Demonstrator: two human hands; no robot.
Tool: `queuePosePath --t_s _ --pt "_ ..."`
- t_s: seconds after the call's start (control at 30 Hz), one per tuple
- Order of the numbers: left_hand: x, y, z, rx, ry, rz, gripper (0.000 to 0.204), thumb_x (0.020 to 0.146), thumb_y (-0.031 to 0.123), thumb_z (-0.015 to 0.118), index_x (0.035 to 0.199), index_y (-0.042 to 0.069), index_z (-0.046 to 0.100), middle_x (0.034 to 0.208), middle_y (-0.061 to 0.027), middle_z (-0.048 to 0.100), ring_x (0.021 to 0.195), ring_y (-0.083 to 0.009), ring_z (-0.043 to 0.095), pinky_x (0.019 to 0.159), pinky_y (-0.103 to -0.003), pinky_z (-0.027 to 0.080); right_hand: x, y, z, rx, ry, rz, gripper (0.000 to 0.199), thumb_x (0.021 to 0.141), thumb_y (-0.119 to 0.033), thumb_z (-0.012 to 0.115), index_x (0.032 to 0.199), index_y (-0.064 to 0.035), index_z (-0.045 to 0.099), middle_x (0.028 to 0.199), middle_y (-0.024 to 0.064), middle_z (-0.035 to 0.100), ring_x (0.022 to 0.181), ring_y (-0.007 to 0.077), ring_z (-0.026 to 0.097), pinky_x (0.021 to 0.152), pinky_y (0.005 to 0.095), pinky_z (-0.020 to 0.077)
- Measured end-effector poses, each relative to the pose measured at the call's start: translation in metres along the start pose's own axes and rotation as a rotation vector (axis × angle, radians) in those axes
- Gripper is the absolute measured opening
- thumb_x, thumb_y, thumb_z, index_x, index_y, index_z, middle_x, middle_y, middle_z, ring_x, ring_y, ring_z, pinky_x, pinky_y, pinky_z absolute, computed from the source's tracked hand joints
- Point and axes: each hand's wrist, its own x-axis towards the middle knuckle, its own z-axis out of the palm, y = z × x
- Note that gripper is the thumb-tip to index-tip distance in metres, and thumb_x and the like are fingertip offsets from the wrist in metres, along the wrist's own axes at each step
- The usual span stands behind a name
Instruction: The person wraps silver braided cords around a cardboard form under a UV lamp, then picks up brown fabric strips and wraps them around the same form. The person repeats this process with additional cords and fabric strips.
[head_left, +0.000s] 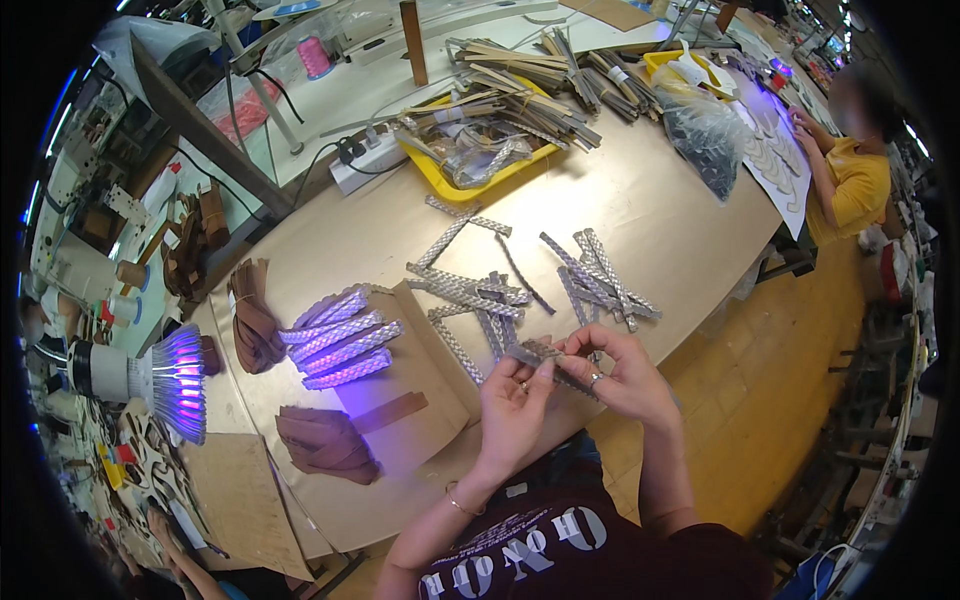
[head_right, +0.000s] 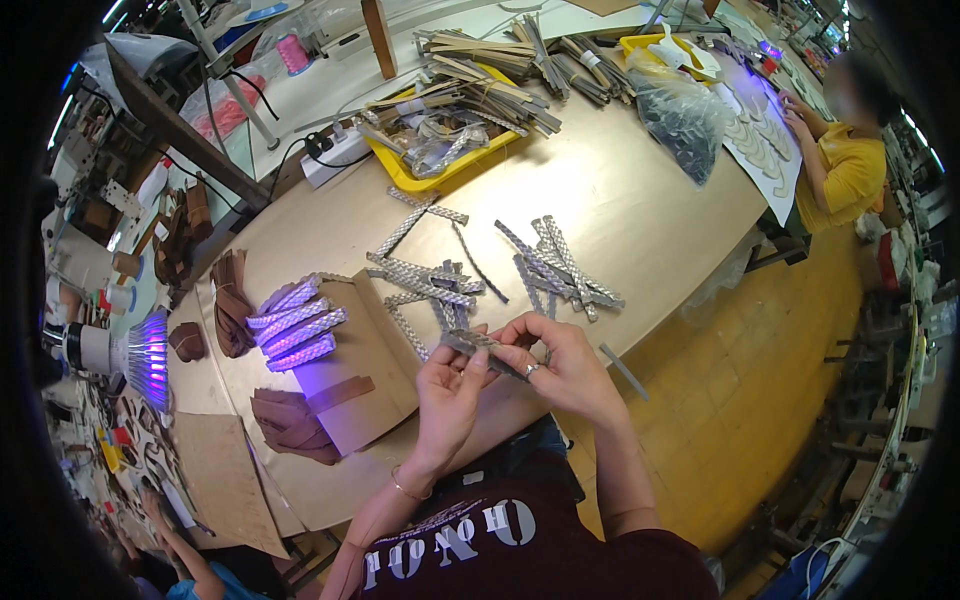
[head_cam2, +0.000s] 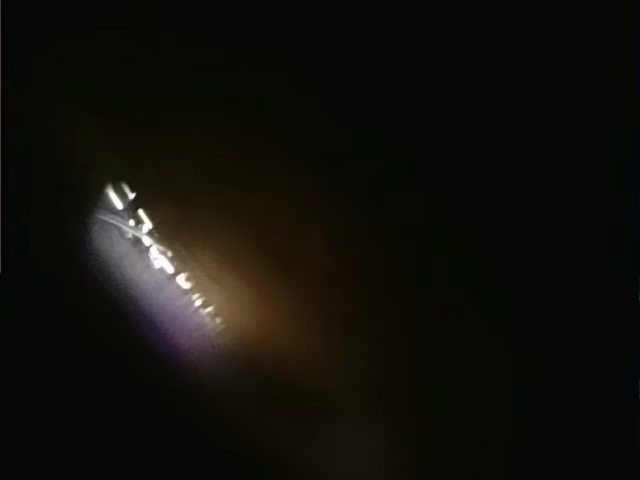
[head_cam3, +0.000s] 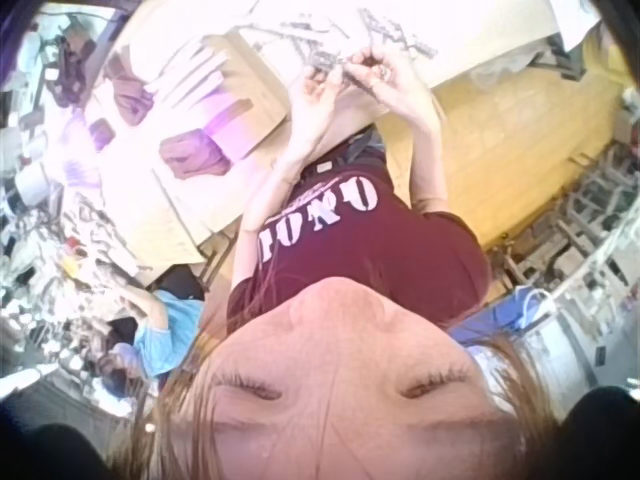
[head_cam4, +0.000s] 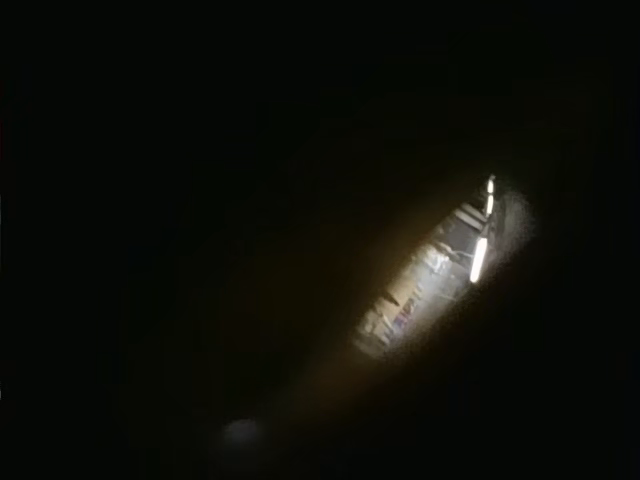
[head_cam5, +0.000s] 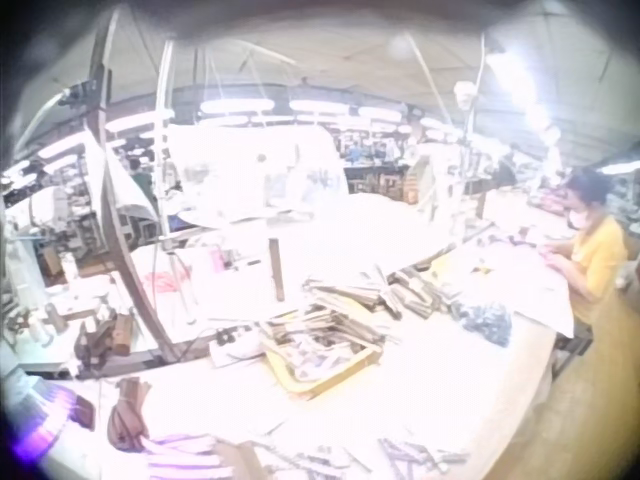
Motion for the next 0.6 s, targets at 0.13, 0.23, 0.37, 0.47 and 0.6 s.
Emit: queuePosePath --t_s 0.13,0.23,0.37,0.47,0.6 --pt "-0.013 0.01 -0.006 -0.089 0.016 0.03 0.03 0.101 0.009 0.048 0.128 -0.002 0.044 0.12 -0.0206 0.06 0.112 -0.0255 0.061 0.098 -0.037 0.051 0.002 0.004 -0.005 0.011 0.136 0.016 0.014 0.09 -0.011 0.066 0.097 -0.0014 0.058 0.087 0.0005 0.06 0.082 0.0114 0.055 0.079 0.0287 0.0451" --pt "-0.023 0.024 -0.012 -0.189 0.034 0.02 0.033 0.102 0.008 0.044 0.133 -0.002 0.039 0.125 -0.025 0.057 0.116 -0.0314 0.059 0.099 -0.039 0.05 0.013 0.009 -0.012 -0.199 0.487 0.005 0.017 0.09 -0.013 0.066 0.102 -0.0011 0.06 0.088 0.0022 0.061 0.084 0.0132 0.056 0.08 0.0302 0.0451" --pt "-0.032 0.046 -0.018 -0.264 0.05 0.041 0.039 0.101 0.004 0.042 0.139 -0.002 0.032 0.129 -0.0242 0.055 0.122 -0.0297 0.054 0.103 -0.04 0.047 0.02 0.005 -0.01 -0.552 0.595 -0.151 0.023 0.091 -0.015 0.064 0.11 -0.0014 0.062 0.095 0.0053 0.063 0.089 0.0156 0.058 0.084 0.032 0.0443" --pt "-0.038 0.058 -0.019 -0.261 0.083 0.094 0.043 0.101 0.003 0.044 0.141 -0.003 0.03 0.13 -0.0251 0.053 0.124 -0.0299 0.053 0.102 -0.04 0.048 0.011 -0.009 0.001 -0.035 0.102 -0.025 0.026 0.093 -0.015 0.063 0.115 -0.0009 0.062 0.095 0.005 0.064 0.086 0.0136 0.058 0.081 0.03 0.0455" --pt "-0.047 0.073 -0.025 -0.179 0.192 0.19 0.047 0.099 0.001 0.047 0.142 -0.003 0.029 0.13 -0.0258 0.053 0.122 -0.0303 0.054 0.101 -0.039 0.049 -0.002 -0.029 0.026 0.274 -0.329 0.098 0.027 0.095 -0.014 0.061 0.118 0.0007 0.062 0.089 0.0025 0.065 0.079 0.0081 0.057 0.071 0.0235 0.0466"
